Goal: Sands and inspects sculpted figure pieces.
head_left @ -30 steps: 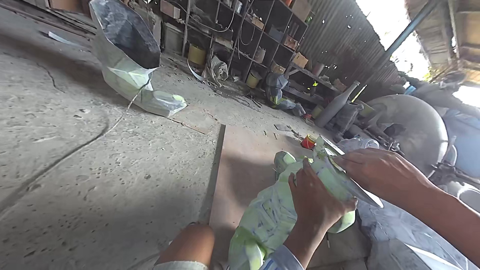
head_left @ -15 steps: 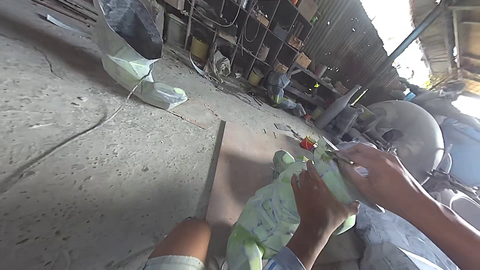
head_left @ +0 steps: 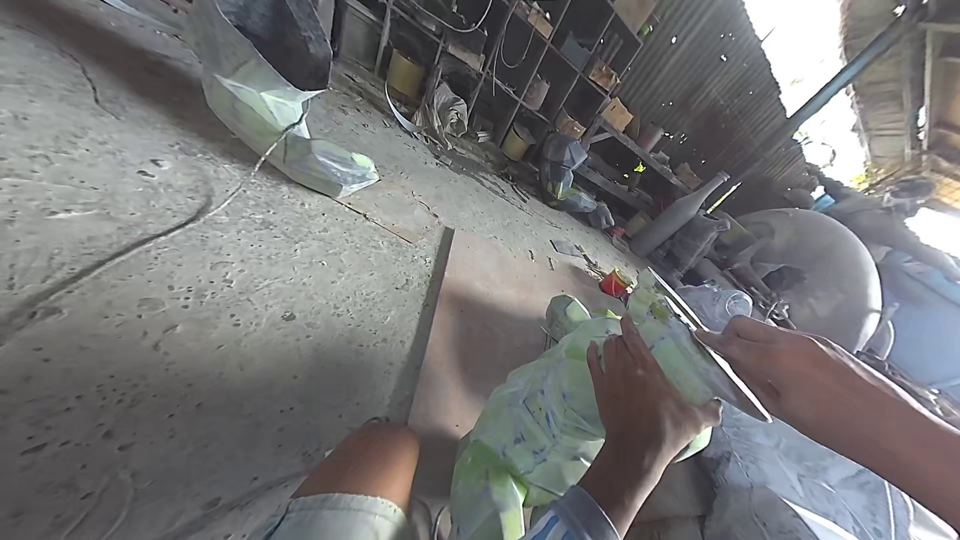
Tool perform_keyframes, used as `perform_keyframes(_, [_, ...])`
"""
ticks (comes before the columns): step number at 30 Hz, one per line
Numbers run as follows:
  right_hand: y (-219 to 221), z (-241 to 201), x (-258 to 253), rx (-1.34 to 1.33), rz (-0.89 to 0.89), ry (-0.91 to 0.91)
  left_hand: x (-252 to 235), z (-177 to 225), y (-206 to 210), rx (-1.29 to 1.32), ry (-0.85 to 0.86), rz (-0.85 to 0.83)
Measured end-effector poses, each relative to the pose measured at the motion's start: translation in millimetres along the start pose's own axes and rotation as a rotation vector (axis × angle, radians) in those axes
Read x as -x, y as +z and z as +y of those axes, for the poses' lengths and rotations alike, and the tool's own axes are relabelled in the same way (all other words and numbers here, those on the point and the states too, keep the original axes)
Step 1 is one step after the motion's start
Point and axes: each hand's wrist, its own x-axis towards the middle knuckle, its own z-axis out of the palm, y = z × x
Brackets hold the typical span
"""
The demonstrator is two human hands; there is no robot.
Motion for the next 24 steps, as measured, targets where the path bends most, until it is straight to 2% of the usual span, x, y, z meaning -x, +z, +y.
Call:
perform_keyframes(3, [-3.8, 11.0, 6.8, 0.029, -0.009, -0.043, 0.1, -0.7, 1.0, 0.004, 0.011, -0.002])
perform_keyframes(9, [-17.5, 19.9, -15.3, -0.151, 0.158, -0.008, 4.0, 1.3, 5.8, -0.002, 0.027, -0.003])
perform_keyframes(14, [-15.0, 12.9, -35.0, -0.169, 0.042, -0.031, 8.9, 2.0, 5.8, -0.002, 0.037, 0.005])
perform_keyframes(19, [-23.2, 6.3, -38.5, -0.067, 0.0, -0.062, 7.3, 1.1, 6.4, 0.02, 0.037, 0.032])
perform_keyframes(24, [-20.9, -8.9, -45.5, 0.063, -0.134, -0.02, 4.5, 0.8, 6.4, 0.012, 0.037, 0.025])
